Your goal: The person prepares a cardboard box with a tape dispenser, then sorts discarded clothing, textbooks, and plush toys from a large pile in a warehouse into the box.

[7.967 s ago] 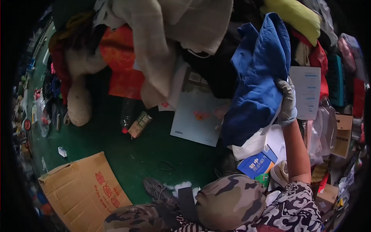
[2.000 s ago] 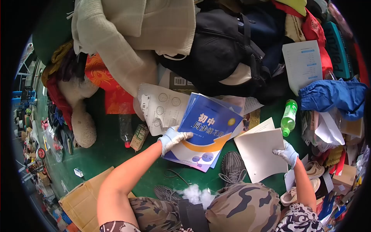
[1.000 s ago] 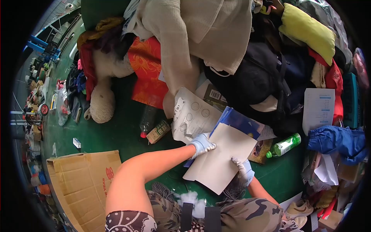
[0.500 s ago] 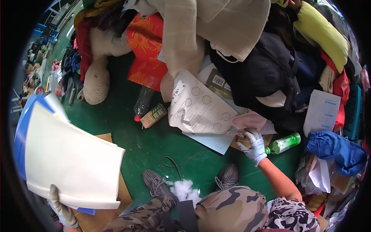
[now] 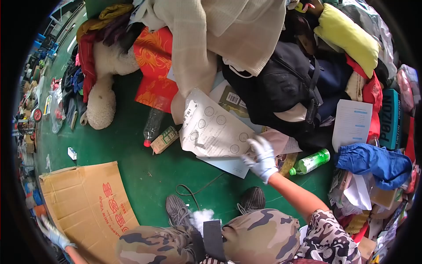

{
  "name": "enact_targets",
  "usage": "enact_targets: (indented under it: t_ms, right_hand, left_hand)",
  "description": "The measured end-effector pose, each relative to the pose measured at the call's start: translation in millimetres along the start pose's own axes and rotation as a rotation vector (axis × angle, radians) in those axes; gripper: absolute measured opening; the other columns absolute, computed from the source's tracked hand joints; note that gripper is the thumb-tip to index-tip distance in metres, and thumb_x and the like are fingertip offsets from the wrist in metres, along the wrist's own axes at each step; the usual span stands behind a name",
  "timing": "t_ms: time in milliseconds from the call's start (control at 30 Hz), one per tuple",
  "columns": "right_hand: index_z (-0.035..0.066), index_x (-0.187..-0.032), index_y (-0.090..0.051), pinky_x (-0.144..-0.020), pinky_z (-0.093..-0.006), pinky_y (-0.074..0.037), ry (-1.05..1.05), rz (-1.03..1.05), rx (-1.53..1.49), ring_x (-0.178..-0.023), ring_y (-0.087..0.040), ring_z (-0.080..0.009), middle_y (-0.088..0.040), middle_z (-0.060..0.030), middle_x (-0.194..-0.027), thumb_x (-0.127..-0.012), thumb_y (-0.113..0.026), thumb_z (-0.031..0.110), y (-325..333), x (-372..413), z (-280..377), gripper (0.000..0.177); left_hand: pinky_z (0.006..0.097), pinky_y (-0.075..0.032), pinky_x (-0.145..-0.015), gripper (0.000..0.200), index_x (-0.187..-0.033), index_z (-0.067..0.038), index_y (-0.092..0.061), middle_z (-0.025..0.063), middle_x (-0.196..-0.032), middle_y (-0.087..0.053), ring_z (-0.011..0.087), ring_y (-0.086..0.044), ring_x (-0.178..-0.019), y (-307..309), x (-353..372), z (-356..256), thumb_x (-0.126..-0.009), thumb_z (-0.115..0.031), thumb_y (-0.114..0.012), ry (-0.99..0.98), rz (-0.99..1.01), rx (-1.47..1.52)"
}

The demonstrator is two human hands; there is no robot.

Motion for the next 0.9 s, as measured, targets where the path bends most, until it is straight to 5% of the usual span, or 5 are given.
enact_targets:
  t_ms: [167, 300, 433, 700, 900]
  right_hand:
    - [-0.003, -0.120, -0.045, -0.090, -0.0336, -0.042, -0.592, -0.513, -0.293, -0.105, -0.052, -0.0252, -0.051, -0.0174, -0.117, -0.067, -0.071, 0.015, 2, 55, -132, 0.062]
    - [-0.006, -0.099, -0.055, -0.063, -0.0278, -0.047, -1.062, -0.184, -0.560, -0.070, -0.055, -0.0150, -0.060, -0.0090, -0.081, -0.076, -0.054, 0.005, 35, 72, -104, 0.025]
    - [0.007, -0.075, -0.063, -0.065, -0.0367, -0.046, -0.818, 0.352, 0.277, -0.072, -0.059, -0.0306, -0.061, -0.0127, -0.075, -0.076, -0.060, 0.039, 104, 129, -51, 0.031]
    - [0.011, -0.106, -0.063, -0.075, -0.0342, -0.051, -0.742, 1.881, 0.829, -0.091, -0.063, -0.0265, -0.065, -0.0098, -0.099, -0.072, -0.064, 0.032, 176, 209, -46, 0.040]
    - [0.004, -0.128, -0.041, -0.087, -0.0393, -0.045, -0.252, 0.686, 0.319, -0.100, -0.055, -0.0355, -0.054, -0.0220, -0.112, -0.069, -0.067, 0.023, 67, 43, -21, 0.067]
  left_hand:
    - [0.0304, -0.038, -0.097, 0.038, -0.125, -0.008, -0.048, 0.0078, -0.123, -0.051, 0.0171, -0.047, -0.114, -109, 118, -282, -0.087, -0.003, -0.052, -0.203, 0.615, 1.007]
    - [0.0275, -0.046, -0.078, 0.044, -0.120, -0.013, -0.051, 0.0080, -0.111, -0.057, 0.0145, -0.055, -0.087, -186, 256, -399, -0.078, -0.008, -0.060, -0.276, 1.629, 0.866]
    - [0.0453, -0.025, -0.105, 0.060, -0.129, -0.019, -0.042, 0.0156, -0.134, -0.040, 0.0302, -0.037, -0.125, -189, 336, -463, -0.074, -0.029, -0.064, -1.435, 1.081, 0.770]
    - [0.0528, -0.013, -0.107, 0.080, -0.136, -0.023, -0.032, 0.0117, -0.142, -0.027, 0.0302, -0.023, -0.133, -230, 377, -537, -0.066, -0.036, -0.069, -1.748, 0.770, 0.606]
    - [0.0544, -0.017, -0.104, 0.085, -0.137, -0.022, -0.029, 0.0108, -0.141, -0.029, 0.0288, -0.023, -0.132, -232, 403, -574, -0.063, -0.040, -0.068, -1.645, 0.484, 0.616]
Point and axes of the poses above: each hand's wrist, its own x-axis away from the middle knuckle, its own y-axis out of the back of the hand, z = x × y, the point moved 6 cm from there along -x, towards the middle knuckle
